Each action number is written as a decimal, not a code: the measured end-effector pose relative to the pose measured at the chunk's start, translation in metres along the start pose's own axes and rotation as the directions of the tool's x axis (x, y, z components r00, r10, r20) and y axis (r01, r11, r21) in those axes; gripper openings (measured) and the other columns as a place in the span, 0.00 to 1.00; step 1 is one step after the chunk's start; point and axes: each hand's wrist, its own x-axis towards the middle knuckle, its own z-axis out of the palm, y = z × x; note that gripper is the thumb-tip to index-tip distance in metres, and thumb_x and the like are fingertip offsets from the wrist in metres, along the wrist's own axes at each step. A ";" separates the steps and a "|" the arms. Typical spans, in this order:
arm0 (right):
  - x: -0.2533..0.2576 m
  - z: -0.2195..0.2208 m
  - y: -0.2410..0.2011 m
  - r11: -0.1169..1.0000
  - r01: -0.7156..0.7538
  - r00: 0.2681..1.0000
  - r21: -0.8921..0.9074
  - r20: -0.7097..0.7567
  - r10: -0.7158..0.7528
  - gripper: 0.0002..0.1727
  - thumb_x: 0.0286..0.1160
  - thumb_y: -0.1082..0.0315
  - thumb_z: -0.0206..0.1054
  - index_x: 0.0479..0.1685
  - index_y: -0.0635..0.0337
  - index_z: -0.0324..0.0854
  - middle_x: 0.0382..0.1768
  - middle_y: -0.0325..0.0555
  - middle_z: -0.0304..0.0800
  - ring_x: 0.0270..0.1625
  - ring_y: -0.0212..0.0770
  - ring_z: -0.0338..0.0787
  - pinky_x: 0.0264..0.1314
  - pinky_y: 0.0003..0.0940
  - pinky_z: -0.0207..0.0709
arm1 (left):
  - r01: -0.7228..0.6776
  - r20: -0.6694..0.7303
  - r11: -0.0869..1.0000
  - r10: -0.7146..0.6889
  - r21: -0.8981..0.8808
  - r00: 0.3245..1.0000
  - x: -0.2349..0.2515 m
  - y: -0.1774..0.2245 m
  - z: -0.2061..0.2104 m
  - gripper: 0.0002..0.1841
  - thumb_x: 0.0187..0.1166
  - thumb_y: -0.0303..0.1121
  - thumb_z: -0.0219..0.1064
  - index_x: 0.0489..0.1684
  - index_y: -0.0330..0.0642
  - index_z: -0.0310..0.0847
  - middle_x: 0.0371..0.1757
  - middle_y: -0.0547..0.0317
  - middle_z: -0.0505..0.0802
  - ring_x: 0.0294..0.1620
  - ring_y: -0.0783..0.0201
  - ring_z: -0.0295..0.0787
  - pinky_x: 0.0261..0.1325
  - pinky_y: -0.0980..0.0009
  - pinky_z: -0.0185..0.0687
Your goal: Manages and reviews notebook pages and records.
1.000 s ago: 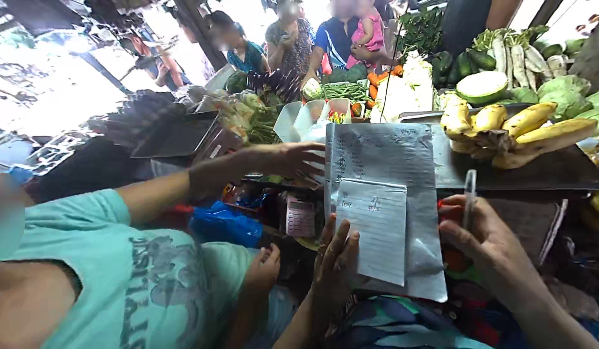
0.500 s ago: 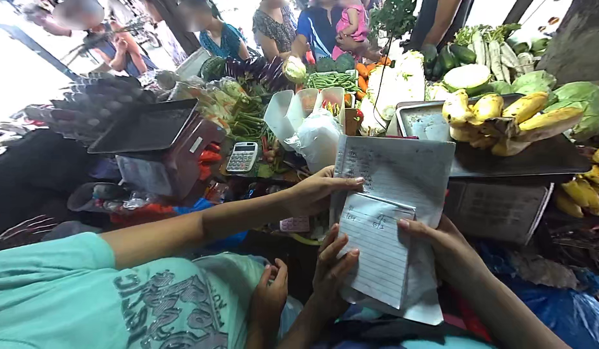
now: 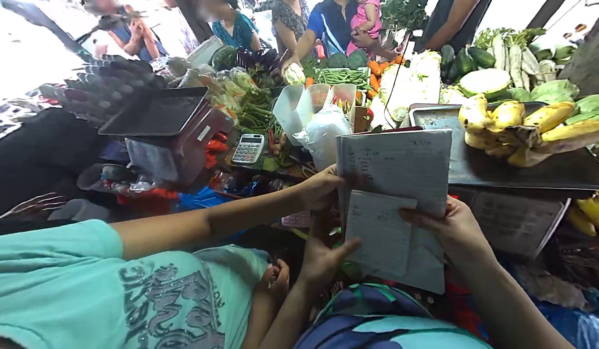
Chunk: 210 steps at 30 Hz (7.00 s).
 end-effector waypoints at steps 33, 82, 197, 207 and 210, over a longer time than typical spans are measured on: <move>-0.001 -0.037 0.012 0.986 -0.026 0.999 -0.162 -0.049 0.018 0.22 0.51 0.65 0.88 0.48 0.60 0.89 0.37 0.35 0.98 0.41 0.27 0.96 0.49 0.23 0.92 | 0.646 0.528 0.759 -0.519 -0.076 0.672 0.120 0.020 0.027 0.10 0.86 0.23 0.55 0.60 0.39 0.74 0.44 0.58 0.94 0.47 0.65 0.94 0.57 0.64 0.91; 0.021 0.047 -0.034 0.047 0.003 0.986 -0.999 0.011 0.164 0.27 0.83 0.78 0.55 0.83 0.69 0.71 0.58 0.63 0.86 0.45 0.54 0.94 0.46 0.41 0.87 | 0.517 0.092 0.818 -0.512 -0.251 0.854 0.065 -0.016 0.053 0.11 0.86 0.28 0.62 0.62 0.37 0.78 0.45 0.58 0.94 0.44 0.70 0.94 0.55 0.71 0.91; -0.008 0.031 -0.008 0.207 0.233 0.970 -0.950 0.242 0.019 0.27 0.81 0.77 0.56 0.81 0.64 0.76 0.45 0.58 0.90 0.30 0.48 0.92 0.31 0.37 0.86 | 0.332 0.235 0.925 -0.287 -0.184 0.929 0.088 -0.038 0.021 0.17 0.90 0.29 0.55 0.74 0.40 0.70 0.55 0.55 0.90 0.52 0.68 0.91 0.61 0.68 0.88; -0.009 0.031 -0.008 0.196 0.242 0.969 -0.950 0.248 0.007 0.26 0.81 0.77 0.57 0.80 0.64 0.76 0.43 0.58 0.90 0.30 0.48 0.92 0.31 0.37 0.86 | 0.420 0.157 0.886 -0.394 -0.198 0.906 0.072 -0.032 0.037 0.15 0.89 0.28 0.57 0.71 0.39 0.71 0.52 0.56 0.91 0.50 0.69 0.92 0.59 0.70 0.88; -0.010 0.032 -0.007 0.195 0.238 0.969 -0.952 0.245 0.015 0.27 0.82 0.77 0.56 0.81 0.64 0.76 0.44 0.58 0.90 0.31 0.48 0.93 0.32 0.37 0.86 | 0.515 0.042 0.806 -0.527 -0.292 0.849 0.043 -0.030 0.065 0.15 0.85 0.26 0.64 0.66 0.34 0.76 0.45 0.54 0.95 0.44 0.66 0.95 0.55 0.68 0.92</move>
